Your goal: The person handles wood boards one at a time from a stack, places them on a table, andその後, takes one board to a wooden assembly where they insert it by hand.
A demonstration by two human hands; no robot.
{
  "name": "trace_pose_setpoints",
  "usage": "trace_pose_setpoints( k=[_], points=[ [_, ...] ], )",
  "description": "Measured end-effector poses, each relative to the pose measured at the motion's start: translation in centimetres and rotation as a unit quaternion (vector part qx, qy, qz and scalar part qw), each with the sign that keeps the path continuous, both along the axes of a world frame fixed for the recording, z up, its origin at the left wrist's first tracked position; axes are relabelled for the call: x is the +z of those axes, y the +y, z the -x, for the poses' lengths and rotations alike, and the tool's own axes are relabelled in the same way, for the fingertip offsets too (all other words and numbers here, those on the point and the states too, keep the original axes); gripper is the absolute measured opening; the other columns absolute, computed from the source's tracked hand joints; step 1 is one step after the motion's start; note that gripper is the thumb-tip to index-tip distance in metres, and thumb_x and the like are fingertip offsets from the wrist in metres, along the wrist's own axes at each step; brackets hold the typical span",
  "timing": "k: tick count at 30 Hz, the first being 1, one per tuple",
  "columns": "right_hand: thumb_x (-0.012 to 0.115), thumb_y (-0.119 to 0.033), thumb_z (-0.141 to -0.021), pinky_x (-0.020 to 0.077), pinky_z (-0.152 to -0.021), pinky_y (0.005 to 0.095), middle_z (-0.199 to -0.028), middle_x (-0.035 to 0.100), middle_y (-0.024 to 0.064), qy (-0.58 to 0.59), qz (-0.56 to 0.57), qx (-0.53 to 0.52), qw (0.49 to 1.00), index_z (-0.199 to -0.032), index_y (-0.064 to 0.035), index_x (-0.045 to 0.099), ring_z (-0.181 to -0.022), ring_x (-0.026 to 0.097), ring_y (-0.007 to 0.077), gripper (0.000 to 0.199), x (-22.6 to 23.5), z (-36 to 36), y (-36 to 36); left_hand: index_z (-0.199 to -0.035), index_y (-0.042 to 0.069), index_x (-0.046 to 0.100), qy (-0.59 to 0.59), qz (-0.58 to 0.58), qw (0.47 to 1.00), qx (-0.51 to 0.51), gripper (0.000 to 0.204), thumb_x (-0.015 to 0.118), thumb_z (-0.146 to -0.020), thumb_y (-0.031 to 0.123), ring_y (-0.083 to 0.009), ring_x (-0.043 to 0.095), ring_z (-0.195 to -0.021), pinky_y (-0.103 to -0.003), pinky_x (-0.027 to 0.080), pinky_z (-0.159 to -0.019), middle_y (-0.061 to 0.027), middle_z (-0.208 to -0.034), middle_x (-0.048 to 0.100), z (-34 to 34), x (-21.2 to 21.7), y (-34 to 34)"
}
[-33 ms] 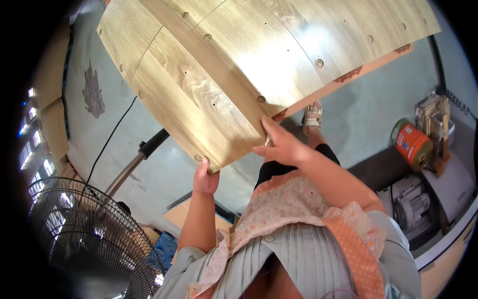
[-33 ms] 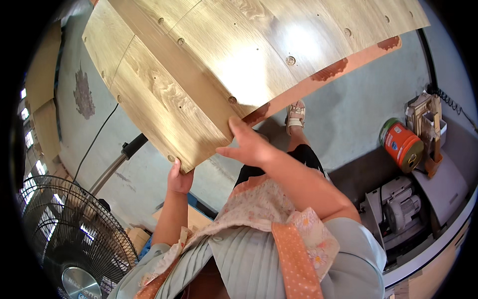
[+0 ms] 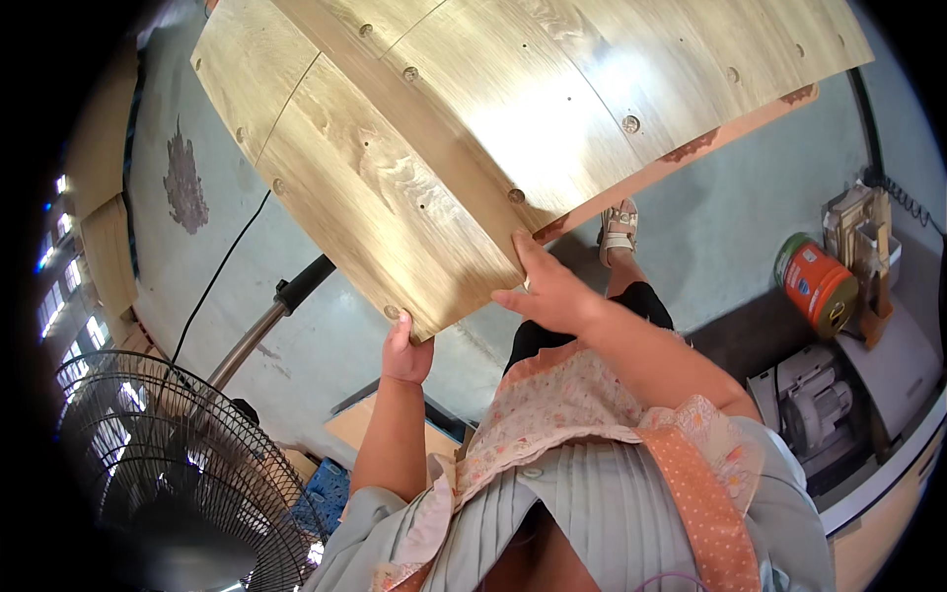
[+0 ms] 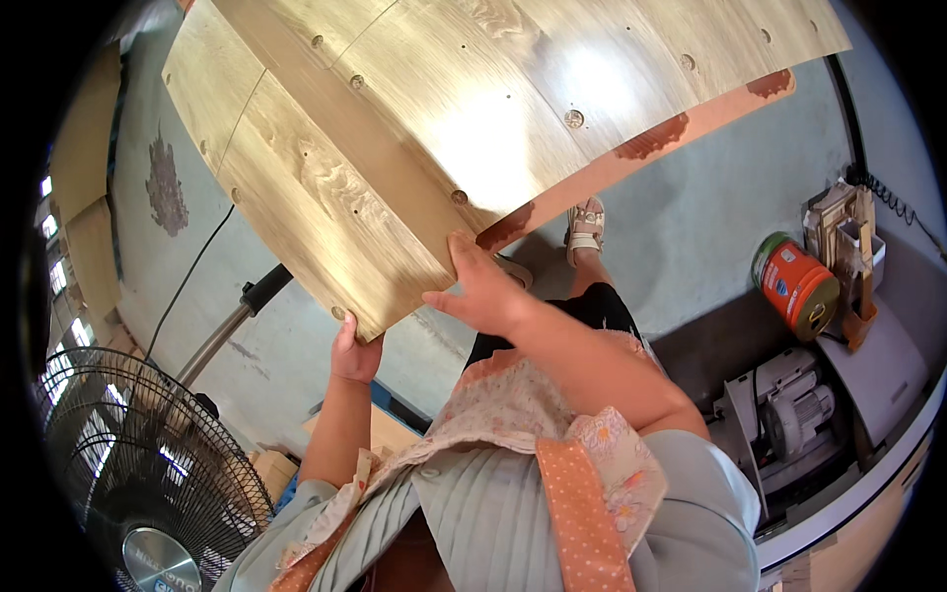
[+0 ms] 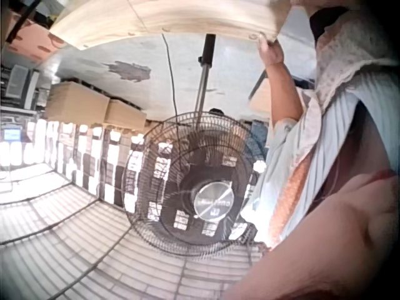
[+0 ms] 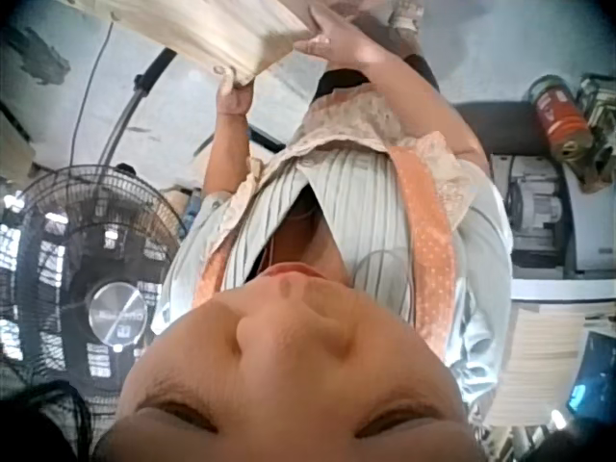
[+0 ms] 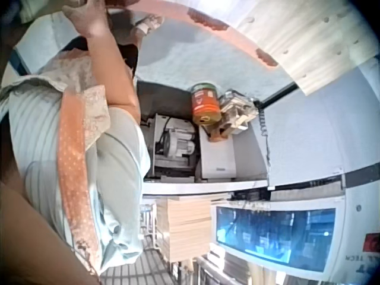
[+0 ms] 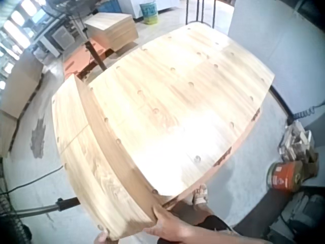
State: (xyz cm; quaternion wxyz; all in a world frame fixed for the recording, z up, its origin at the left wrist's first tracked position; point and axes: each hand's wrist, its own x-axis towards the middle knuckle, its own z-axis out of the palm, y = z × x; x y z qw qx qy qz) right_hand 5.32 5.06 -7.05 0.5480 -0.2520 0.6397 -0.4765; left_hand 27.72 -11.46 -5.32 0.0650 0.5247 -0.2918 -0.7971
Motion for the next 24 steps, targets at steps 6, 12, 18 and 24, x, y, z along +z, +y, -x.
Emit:
trace_pose_setpoints(
  k=[6, 12, 18, 24],
  points=[
    [0.057, -0.035, -0.085, 0.0201, -0.109, 0.0392, -0.139, 0.023, 0.0333, 0.047, -0.02, -0.039, 0.998, -0.133, 0.0143, 0.019, -0.133, 0.021, 0.0409, 0.078, -0.4, -2.2, -0.3, -0.137, 0.004, 0.027, -0.005, -0.001, 1.0, -0.006, 0.06, 0.05, -0.091, 0.034, -0.024, 0.035, -0.128, -0.041, 0.026, -0.108, -0.0078, -0.139, 0.037, -0.1, 0.1, -0.1],
    [0.057, -0.043, -0.086, 0.0262, -0.105, 0.0334, -0.138, 0.031, 0.026, -0.159, 0.021, -0.053, 0.986, -0.139, 0.0093, 0.009, -0.13, 0.031, 0.0285, 0.089, -0.5, 0.9, 0.4, -0.139, 0.01, 0.025, 0.006, 0.009, 1.0, -0.006, 0.065, 0.04, -0.091, 0.051, -0.0236, 0.034, -0.128, -0.04, 0.026, -0.108, -0.0054, -0.141, 0.033, -1.9, -1.4, -0.6],
    [0.056, -0.058, -0.08, 0.0355, -0.094, 0.0303, -0.135, 0.033, 0.0231, -0.228, -0.012, -0.084, 0.97, -0.139, 0.0115, 0.007, -0.115, 0.041, 0.0231, 0.103, -3.3, 0.4, 0.4, -0.138, 0.016, 0.028, 0.067, -0.055, 0.988, 0.127, 0.07, 0.03, -0.087, 0.063, -0.0236, 0.037, -0.126, -0.041, 0.032, -0.104, -0.0037, -0.139, 0.036, 2.0, -1.1, 0.4],
    [0.043, -0.072, -0.077, 0.0075, -0.111, 0.038, -0.145, 0.004, 0.0305, -0.207, -0.013, -0.092, 0.974, -0.137, 0.0139, 0.006, -0.138, 0.001, 0.0332, 0.111, -4.8, -1.7, -0.5, -0.135, 0.016, 0.035, 0.002, -0.064, 0.987, 0.145, 0.059, 0.035, -0.09, 0.054, -0.0245, 0.045, -0.119, -0.042, 0.042, -0.096, -0.0042, -0.132, 0.044, 3.0, -1.4, -0.2]
  ],
)
